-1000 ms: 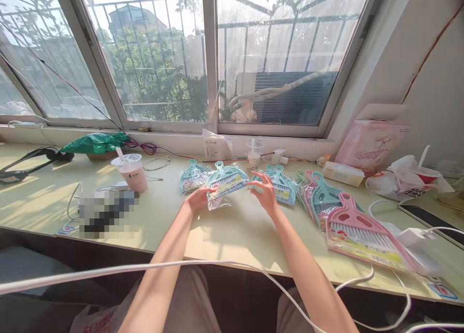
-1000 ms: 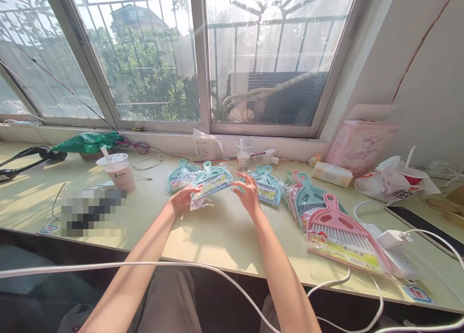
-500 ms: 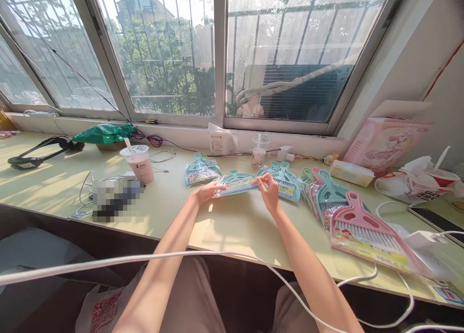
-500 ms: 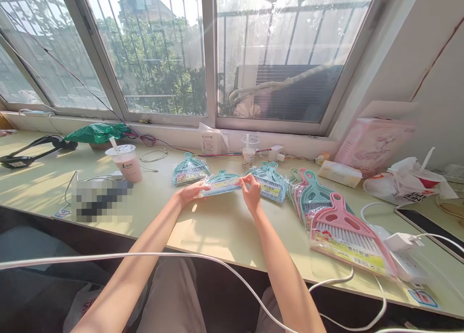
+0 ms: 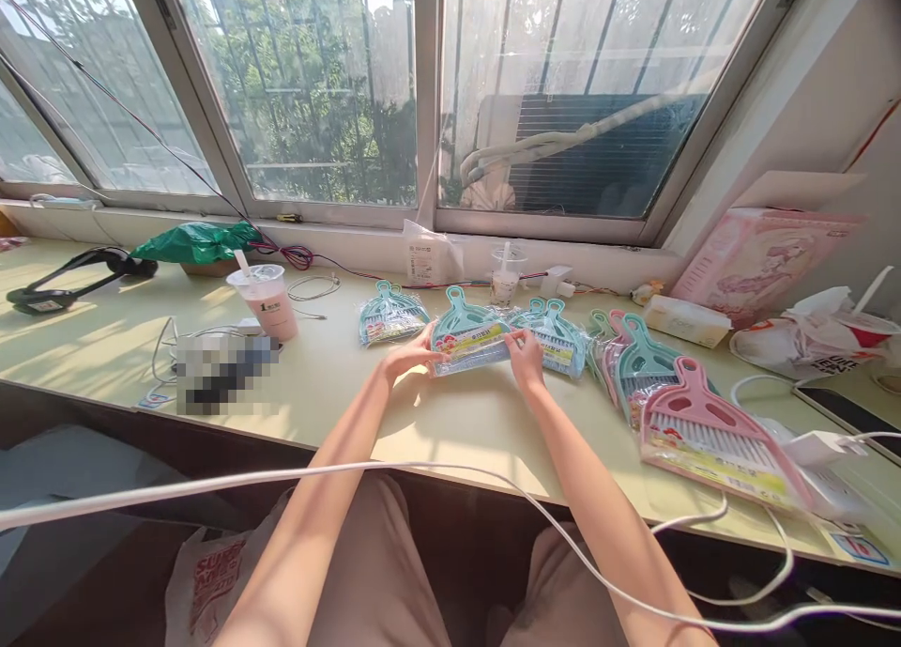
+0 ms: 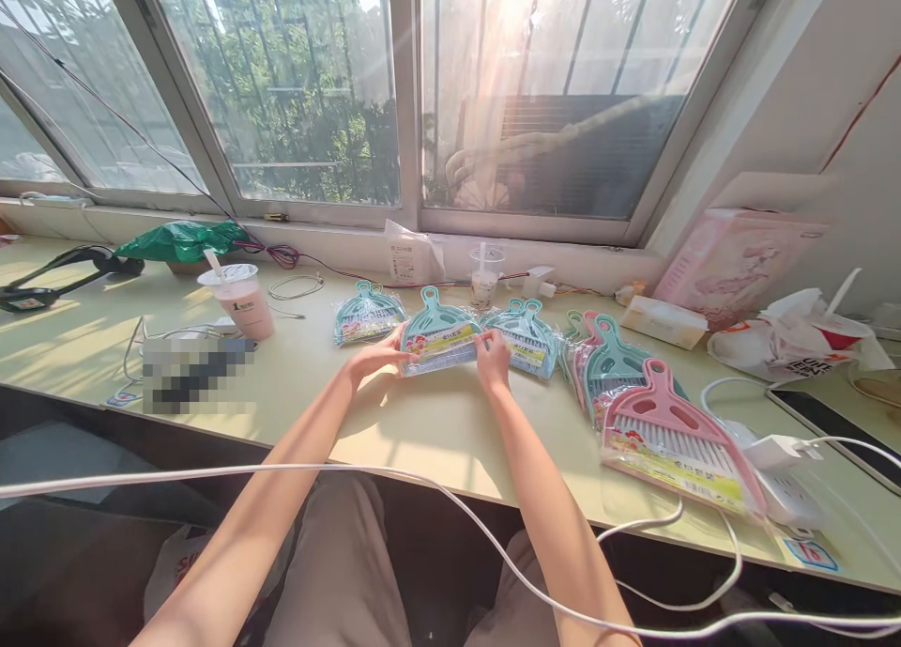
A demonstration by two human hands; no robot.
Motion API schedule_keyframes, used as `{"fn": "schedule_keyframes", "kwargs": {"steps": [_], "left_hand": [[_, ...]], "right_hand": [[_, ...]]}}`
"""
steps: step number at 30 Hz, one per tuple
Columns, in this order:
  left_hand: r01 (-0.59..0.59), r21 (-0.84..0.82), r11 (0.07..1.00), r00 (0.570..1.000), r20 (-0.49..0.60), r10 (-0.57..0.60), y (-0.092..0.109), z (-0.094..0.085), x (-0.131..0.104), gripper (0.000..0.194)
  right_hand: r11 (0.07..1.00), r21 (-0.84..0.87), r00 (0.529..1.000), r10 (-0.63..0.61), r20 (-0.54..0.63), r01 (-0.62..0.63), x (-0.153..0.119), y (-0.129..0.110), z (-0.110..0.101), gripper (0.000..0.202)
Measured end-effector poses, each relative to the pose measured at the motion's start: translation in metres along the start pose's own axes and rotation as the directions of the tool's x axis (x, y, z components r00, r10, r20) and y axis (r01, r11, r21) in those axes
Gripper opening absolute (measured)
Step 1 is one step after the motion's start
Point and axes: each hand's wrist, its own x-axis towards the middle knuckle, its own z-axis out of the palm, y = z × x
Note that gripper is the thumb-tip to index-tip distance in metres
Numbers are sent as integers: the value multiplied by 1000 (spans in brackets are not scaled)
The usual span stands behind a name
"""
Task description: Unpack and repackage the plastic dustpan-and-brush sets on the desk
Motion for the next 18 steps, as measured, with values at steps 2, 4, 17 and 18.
{"fn": "schedule_keyframes", "kwargs": {"steps": [2, 4, 17, 18], "left_hand": [[12, 18, 1000, 1000, 2, -12, 3, 2, -2, 122], [6, 17, 1000, 1000, -23, -5, 7, 6, -5, 121], [-56, -108, 993, 946, -324, 18, -8, 54, 11, 97], [-51, -134, 990, 934, -358, 0, -10, 49, 15, 87]], "right_hand": [[1000, 20, 999, 25, -29, -24, 0, 1, -1, 24], [995, 68, 994, 79, -73, -74, 3, 3, -2, 44], [997, 77, 968, 15, -252, 5, 5, 8, 0, 41], [997, 79, 974, -7, -225, 26, 3, 7, 2, 45]]}}
